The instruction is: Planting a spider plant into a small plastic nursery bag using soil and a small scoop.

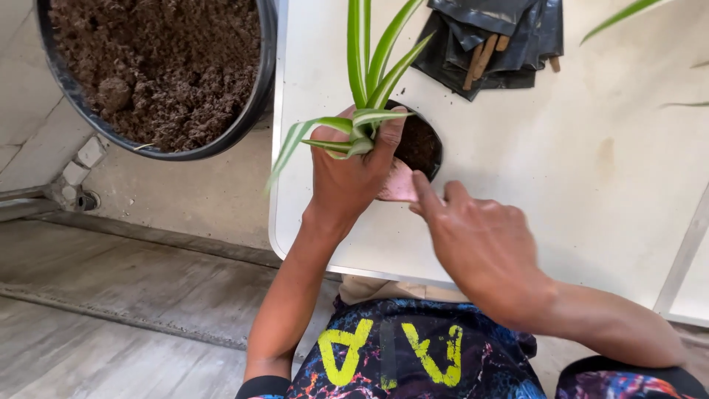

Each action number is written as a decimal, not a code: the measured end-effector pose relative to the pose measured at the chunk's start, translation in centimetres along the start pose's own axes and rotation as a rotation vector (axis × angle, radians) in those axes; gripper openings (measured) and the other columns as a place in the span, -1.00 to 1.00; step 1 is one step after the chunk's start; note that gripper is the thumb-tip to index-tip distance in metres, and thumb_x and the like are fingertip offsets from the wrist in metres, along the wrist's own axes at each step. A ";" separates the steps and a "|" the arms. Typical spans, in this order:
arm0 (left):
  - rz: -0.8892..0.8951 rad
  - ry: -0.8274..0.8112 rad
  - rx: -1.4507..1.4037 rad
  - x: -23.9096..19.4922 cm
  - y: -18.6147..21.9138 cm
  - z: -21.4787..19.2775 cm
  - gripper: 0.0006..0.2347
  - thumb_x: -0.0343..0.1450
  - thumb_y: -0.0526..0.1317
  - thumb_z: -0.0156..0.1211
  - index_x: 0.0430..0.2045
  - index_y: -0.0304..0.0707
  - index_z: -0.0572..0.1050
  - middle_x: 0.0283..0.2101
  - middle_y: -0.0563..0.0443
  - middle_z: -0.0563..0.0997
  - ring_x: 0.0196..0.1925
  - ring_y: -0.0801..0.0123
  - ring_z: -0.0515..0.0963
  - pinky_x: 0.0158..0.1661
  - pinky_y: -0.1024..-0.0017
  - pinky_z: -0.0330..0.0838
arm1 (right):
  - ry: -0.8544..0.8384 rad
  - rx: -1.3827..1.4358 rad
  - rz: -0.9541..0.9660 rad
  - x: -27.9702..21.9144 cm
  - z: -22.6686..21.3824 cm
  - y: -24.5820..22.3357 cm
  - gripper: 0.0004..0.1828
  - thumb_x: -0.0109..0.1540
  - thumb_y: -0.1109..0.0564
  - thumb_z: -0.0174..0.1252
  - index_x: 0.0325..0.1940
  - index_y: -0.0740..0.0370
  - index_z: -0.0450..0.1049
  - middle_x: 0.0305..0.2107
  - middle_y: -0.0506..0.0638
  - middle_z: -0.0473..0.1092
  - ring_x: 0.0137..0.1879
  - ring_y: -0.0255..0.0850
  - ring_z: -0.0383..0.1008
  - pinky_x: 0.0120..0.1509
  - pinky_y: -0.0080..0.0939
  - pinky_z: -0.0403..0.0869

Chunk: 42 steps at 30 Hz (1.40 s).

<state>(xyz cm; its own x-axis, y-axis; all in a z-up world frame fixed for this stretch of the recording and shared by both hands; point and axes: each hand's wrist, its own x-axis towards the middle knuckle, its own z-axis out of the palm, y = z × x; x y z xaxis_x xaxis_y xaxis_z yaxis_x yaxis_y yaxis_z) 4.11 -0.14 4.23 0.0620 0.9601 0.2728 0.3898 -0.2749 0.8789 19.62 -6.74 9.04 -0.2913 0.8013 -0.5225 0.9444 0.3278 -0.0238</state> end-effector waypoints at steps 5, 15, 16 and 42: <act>-0.008 -0.069 -0.060 -0.5 -0.6 -0.1 -0.79 0.52 -0.16 0.16 -0.22 -0.37 0.61 -0.30 -0.05 0.67 -0.29 0.31 0.67 -0.34 0.39 0.51 | 0.114 0.058 -0.002 -0.2 2.4 0.2 -0.35 0.31 0.23 -0.07 0.51 -0.05 0.19 -0.56 0.01 0.36 -0.70 0.05 0.45 -0.71 0.02 0.37; 0.147 0.034 0.129 0.1 -0.1 0.7 -0.72 0.51 -0.13 0.17 -0.61 -0.24 0.41 -0.61 0.08 0.36 -0.48 0.30 0.36 -0.47 0.34 0.24 | -0.013 0.006 0.122 -1.6 -1.4 3.3 -0.52 0.42 -0.20 -0.22 0.43 -0.29 0.25 -0.41 -0.08 0.52 -0.53 0.22 0.60 -0.58 0.17 0.52; 0.233 0.078 0.169 0.0 -0.2 0.6 -0.73 0.49 -0.18 0.24 -0.63 -0.20 0.40 -0.66 0.14 0.28 -0.47 0.32 0.24 -0.49 0.34 0.16 | -0.017 -0.026 0.139 -1.6 -2.0 3.3 -0.50 0.43 -0.24 -0.24 0.44 -0.28 0.27 -0.39 -0.10 0.54 -0.54 0.18 0.63 -0.62 0.13 0.56; 0.209 -0.159 -0.329 1.4 -1.0 -0.8 -0.81 0.37 -0.10 0.32 -0.32 -0.10 0.44 -0.46 0.01 0.55 -0.42 0.08 0.61 -0.36 0.24 0.43 | 0.578 0.395 -0.260 12.9 -4.1 4.3 -0.63 0.40 -0.05 0.10 0.29 -0.08 0.47 -0.26 -0.06 0.55 -0.11 -0.12 0.61 -0.07 -0.10 0.49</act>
<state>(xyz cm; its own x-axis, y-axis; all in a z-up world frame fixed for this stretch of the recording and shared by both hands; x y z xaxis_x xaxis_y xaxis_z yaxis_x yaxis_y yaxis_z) 3.09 1.48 4.04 0.2595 0.8709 0.4173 0.0410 -0.4416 0.8963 19.25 7.06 5.64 -0.4435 0.8934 0.0712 0.7865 0.4260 -0.4472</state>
